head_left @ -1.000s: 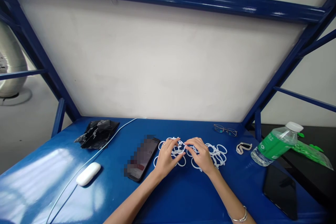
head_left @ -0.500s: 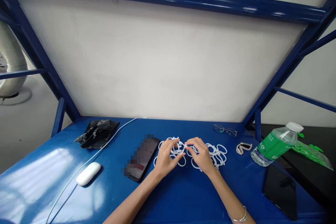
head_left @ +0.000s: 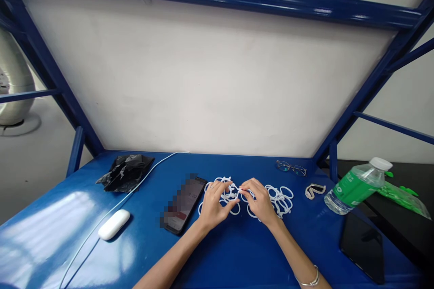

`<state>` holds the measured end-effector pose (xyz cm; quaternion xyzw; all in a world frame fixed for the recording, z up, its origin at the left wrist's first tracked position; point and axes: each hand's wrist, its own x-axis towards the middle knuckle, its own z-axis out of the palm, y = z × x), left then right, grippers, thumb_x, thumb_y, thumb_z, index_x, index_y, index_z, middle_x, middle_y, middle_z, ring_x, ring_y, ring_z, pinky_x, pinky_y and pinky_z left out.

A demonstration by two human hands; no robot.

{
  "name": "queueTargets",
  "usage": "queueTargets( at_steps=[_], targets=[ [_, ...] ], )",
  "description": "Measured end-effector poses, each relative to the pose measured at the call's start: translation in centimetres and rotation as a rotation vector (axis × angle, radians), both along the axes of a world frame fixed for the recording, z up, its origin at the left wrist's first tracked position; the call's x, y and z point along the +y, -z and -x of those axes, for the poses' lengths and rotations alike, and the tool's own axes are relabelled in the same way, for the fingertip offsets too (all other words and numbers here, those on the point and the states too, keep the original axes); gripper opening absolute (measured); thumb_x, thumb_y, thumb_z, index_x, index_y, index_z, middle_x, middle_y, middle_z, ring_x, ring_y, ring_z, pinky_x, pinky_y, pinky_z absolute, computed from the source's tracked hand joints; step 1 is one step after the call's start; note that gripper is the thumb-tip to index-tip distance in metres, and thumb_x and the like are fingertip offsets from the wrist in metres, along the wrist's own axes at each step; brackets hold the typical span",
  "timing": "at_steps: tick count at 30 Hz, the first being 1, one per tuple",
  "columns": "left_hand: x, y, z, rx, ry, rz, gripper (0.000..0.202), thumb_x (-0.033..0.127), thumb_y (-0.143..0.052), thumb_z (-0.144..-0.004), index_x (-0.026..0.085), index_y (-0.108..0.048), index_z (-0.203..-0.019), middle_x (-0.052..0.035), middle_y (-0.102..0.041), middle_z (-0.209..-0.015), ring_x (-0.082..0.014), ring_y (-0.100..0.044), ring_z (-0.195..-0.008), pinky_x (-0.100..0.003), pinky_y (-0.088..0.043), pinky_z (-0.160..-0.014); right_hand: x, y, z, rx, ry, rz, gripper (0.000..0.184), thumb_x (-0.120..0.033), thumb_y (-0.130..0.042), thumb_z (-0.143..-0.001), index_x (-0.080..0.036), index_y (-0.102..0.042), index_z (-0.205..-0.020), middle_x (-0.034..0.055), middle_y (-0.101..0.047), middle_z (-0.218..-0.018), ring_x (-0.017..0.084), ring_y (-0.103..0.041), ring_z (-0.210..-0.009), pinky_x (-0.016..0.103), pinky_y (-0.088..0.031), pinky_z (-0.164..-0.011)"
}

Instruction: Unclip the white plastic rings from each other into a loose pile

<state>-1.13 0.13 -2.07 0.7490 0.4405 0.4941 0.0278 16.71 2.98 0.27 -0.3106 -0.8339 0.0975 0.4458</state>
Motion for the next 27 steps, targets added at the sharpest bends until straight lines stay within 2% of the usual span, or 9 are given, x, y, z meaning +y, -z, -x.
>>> queueTargets(
  at_steps=[13, 19, 24, 27],
  targets=[
    [-0.13, -0.10, -0.10, -0.011, 0.008, -0.028, 0.030, 0.037, -0.063, -0.084, 0.018, -0.058, -0.106, -0.0024, -0.061, -0.075, -0.0190, -0.056, -0.074, -0.032, -0.040, -0.074, 0.10, 0.25, 0.00, 0.005, -0.016, -0.043, 0.016, -0.015, -0.048, -0.093, -0.021, -0.052, -0.078, 0.0032, -0.061, -0.074, 0.018, -0.055, -0.072, 0.031, -0.043, -0.065],
    [0.02, 0.12, -0.21, 0.015, -0.035, 0.023, 0.031, 0.038, -0.062, -0.085, 0.018, -0.056, -0.108, -0.0027, -0.061, -0.078, -0.0196, -0.057, -0.077, -0.032, -0.040, -0.074, 0.12, 0.30, 0.06, 0.004, 0.004, -0.017, 0.014, -0.018, -0.051, -0.093, -0.021, -0.055, -0.081, 0.0031, -0.064, -0.077, 0.019, -0.057, -0.074, 0.032, -0.044, -0.069],
    [0.25, 0.37, -0.28, 0.080, -0.112, 0.071, 0.032, 0.035, -0.056, -0.089, 0.020, -0.053, -0.117, -0.0051, -0.062, -0.088, -0.0223, -0.058, -0.087, -0.035, -0.042, -0.079, 0.05, -0.07, 0.02, -0.127, 0.073, 0.044, 0.010, -0.023, -0.049, -0.095, -0.021, -0.058, -0.092, 0.0039, -0.065, -0.084, 0.020, -0.059, -0.081, 0.033, -0.045, -0.074],
    [0.49, 0.59, -0.22, 0.119, -0.168, 0.085, 0.033, 0.034, -0.054, -0.089, 0.020, -0.052, -0.120, -0.0070, -0.063, -0.095, -0.0244, -0.058, -0.094, -0.037, -0.043, -0.081, 0.17, 0.09, -0.03, -0.252, 0.166, 0.104, 0.010, -0.025, -0.052, -0.092, -0.022, -0.058, -0.099, 0.0043, -0.065, -0.093, 0.021, -0.060, -0.089, 0.035, -0.046, -0.078]
  ],
)
